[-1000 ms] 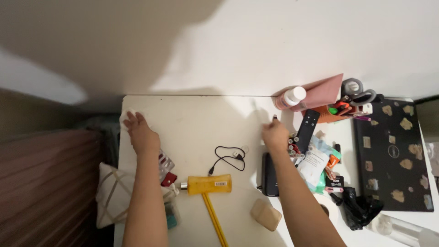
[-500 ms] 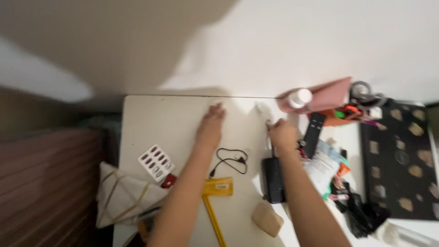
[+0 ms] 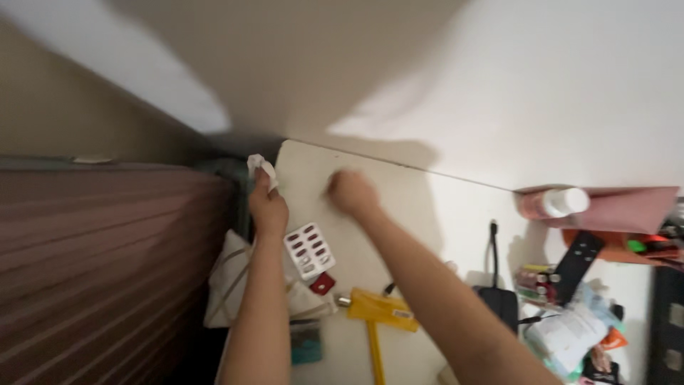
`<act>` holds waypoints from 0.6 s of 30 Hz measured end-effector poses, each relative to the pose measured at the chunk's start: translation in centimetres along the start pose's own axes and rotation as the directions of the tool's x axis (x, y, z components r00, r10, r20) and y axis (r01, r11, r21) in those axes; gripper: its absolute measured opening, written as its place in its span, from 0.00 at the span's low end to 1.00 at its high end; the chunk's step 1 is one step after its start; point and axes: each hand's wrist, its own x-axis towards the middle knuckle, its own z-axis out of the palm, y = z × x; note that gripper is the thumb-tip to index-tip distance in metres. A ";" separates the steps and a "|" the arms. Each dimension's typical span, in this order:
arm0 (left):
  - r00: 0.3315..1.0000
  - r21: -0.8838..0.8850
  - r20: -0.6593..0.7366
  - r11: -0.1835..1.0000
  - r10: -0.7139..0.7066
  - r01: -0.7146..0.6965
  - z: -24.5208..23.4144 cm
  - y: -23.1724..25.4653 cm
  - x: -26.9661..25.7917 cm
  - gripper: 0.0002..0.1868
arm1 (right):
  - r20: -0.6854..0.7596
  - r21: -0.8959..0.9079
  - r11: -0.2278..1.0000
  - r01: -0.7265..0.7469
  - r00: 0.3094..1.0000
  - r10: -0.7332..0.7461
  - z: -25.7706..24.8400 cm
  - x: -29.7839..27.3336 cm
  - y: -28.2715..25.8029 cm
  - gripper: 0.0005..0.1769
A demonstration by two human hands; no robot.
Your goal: The person organizes a cluttered desk by sorting pens, scissors, and other stationery into a mesh holder, then wipes the surface with a paper towel. They move various items aside, including a laptop and a basket, to clear space and tidy the area.
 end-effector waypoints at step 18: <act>0.968 0.287 0.188 0.933 0.169 -0.218 1.2 -0.8 2.7 0.33 | -0.188 0.067 0.994 -0.091 0.977 0.102 -1.9 -0.4 5.1 0.13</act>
